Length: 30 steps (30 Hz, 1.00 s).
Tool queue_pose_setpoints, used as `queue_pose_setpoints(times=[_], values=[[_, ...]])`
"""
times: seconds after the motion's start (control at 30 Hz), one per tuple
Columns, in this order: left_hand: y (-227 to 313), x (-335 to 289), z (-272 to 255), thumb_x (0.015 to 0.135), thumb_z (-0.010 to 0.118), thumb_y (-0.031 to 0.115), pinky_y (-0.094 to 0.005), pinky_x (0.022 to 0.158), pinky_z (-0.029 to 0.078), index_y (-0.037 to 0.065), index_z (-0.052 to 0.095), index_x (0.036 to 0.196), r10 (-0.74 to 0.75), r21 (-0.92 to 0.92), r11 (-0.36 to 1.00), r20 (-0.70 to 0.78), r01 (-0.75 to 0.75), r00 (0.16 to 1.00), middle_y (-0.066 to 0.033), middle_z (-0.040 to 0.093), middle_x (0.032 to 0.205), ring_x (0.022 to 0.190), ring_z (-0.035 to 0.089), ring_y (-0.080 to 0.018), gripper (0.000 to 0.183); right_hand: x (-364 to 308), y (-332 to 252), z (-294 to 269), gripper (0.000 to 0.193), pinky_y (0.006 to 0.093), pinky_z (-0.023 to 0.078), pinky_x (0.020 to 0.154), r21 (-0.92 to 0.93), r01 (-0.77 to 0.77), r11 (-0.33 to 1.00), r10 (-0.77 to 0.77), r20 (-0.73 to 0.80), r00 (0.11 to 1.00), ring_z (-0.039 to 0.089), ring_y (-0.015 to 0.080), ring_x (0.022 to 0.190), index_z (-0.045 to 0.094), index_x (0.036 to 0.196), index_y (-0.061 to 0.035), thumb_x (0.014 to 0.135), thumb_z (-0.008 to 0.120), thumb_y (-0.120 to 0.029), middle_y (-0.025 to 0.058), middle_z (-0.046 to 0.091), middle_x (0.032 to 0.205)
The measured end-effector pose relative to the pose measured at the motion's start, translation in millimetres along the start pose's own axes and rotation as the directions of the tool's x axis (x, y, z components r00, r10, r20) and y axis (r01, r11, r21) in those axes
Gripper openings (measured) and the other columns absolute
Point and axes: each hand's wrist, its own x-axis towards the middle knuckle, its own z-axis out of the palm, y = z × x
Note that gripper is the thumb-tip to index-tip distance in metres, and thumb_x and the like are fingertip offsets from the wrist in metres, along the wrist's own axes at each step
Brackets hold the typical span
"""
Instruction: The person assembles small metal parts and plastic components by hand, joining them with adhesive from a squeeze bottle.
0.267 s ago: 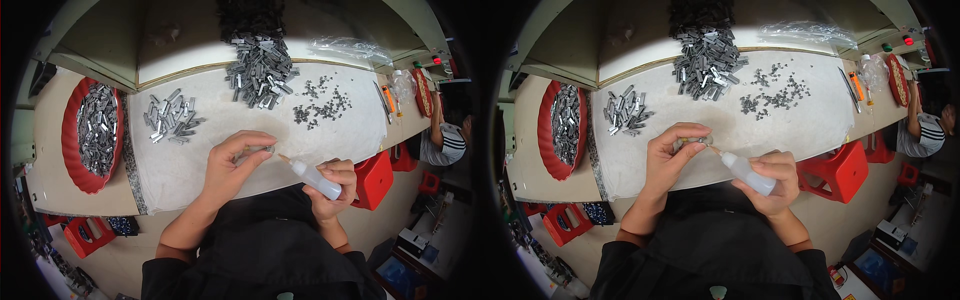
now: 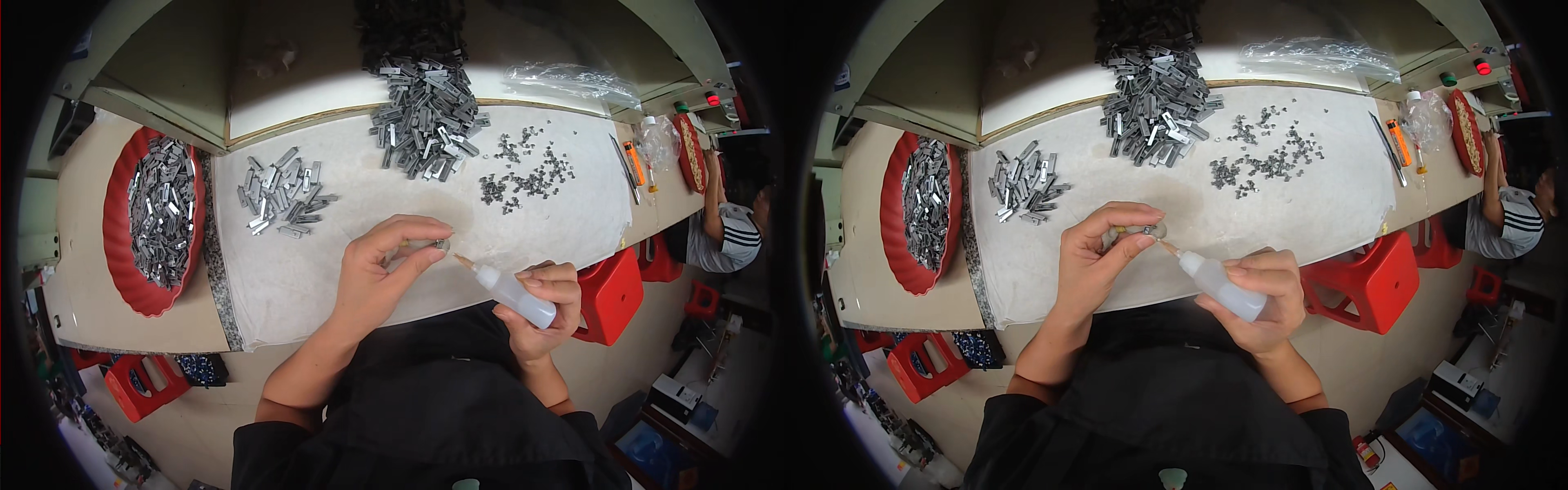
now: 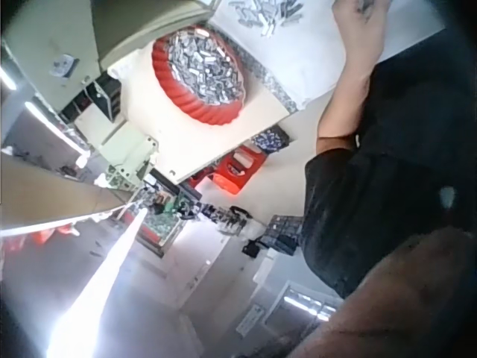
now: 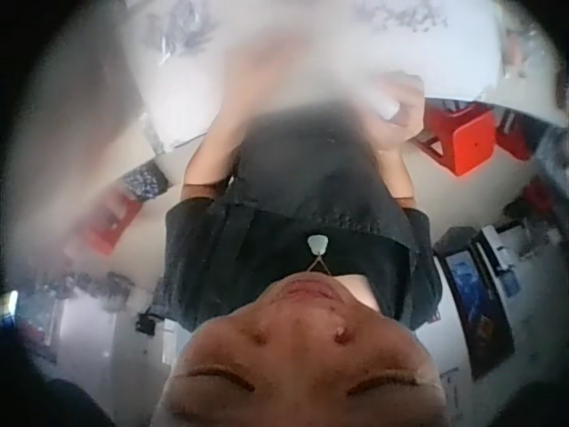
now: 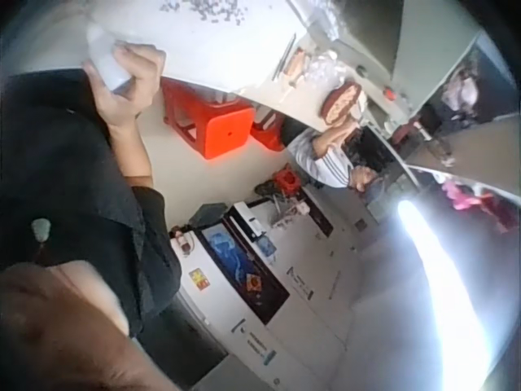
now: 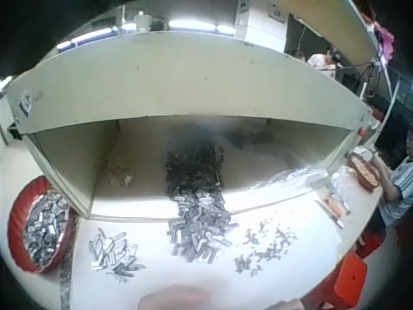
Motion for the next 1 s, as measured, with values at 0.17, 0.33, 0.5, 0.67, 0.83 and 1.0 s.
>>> queue_pose_setpoints(times=[0.17, 0.33, 0.5, 0.67, 0.83, 1.0], values=[[-0.8, 1.3, 2.2, 0.073, 0.058, -0.005, -0.0246, 0.08, 0.042, 0.0, 0.06, 0.093, 0.004, -0.003, 1.0, 0.0, -0.004, 1.0, -0.0101, 0.059, 0.097, 0.091, 0.054, -0.0149, 0.02, -0.8, -0.3, -1.0, 0.042, 0.0261, 0.047, 0.062, 0.027, -0.019, 0.999, 0.019, -0.006, 1.0, 0.057, 0.0179, 0.072, 0.05, 0.091, -0.0043, 0.058, 0.076, -0.002, 0.0101, 0.049, 0.087], [-2.0, 1.2, 1.8, 0.073, 0.058, -0.005, -0.0239, 0.079, 0.042, -0.001, 0.06, 0.092, -0.012, 0.022, 1.0, -0.01, 0.012, 1.0, -0.0098, 0.059, 0.094, 0.089, 0.054, -0.0141, 0.019, -0.3, -0.7, -1.8, 0.042, 0.0267, 0.047, 0.063, 0.03, -0.031, 0.999, 0.031, -0.009, 0.999, 0.056, 0.0181, 0.072, 0.049, 0.091, -0.0046, 0.059, 0.076, -0.001, 0.0113, 0.049, 0.088], [-3.8, 0.5, -2.0, 0.074, 0.059, -0.003, -0.0225, 0.076, 0.043, -0.001, 0.06, 0.091, -0.045, 0.042, 0.998, -0.036, 0.046, 0.998, -0.0079, 0.06, 0.091, 0.084, 0.055, -0.0121, 0.017, 5.1, 7.2, -14.2, 0.04, 0.0269, 0.046, 0.068, 0.239, -0.097, 0.966, 0.123, -0.099, 0.987, 0.055, 0.0179, 0.08, 0.045, 0.091, -0.0044, 0.062, 0.071, 0.003, 0.0132, 0.05, 0.091], [-2.8, -1.4, 0.2, 0.074, 0.061, 0.0, -0.0196, 0.068, 0.041, 0.001, 0.062, 0.09, -0.036, 0.015, 0.999, -0.044, 0.037, 0.998, -0.0048, 0.061, 0.087, 0.079, 0.054, -0.008, 0.015, 13.6, 28.5, -35.9, 0.038, 0.0258, 0.042, 0.075, 0.263, -0.301, 0.916, 0.335, -0.091, 0.938, 0.052, 0.0165, 0.085, 0.04, 0.092, -0.0038, 0.065, 0.062, 0.011, 0.0147, 0.051, 0.096], [-3.3, -3.2, 6.9, 0.073, 0.06, -0.003, -0.021, 0.072, 0.043, -0.001, 0.06, 0.091, -0.16, -0.002, 0.987, -0.022, 0.16, 0.987, -0.0071, 0.061, 0.085, 0.079, 0.055, -0.0102, 0.018, 21.7, 43.7, -40.4, 0.037, 0.0228, 0.043, 0.07, 0.085, -0.46, 0.884, 0.463, -0.019, 0.886, 0.052, 0.012, 0.083, 0.043, 0.103, -0.0001, 0.071, 0.058, 0.008, 0.0081, 0.051, 0.096], [-10.3, 0.5, 14.4, 0.074, 0.06, -0.002, -0.0191, 0.067, 0.042, 0.0, 0.06, 0.09, -0.179, -0.051, 0.983, -0.022, 0.178, 0.984, -0.0056, 0.061, 0.085, 0.077, 0.054, -0.008, 0.016, 38.8, 58.1, -31.5, 0.017, 0.0237, 0.044, 0.058, 0.073, -0.524, 0.849, 0.528, -0.188, 0.828, 0.054, 0.0108, 0.067, 0.043, 0.083, -0.0026, 0.073, 0.056, 0.005, 0.0058, 0.057, 0.079]])
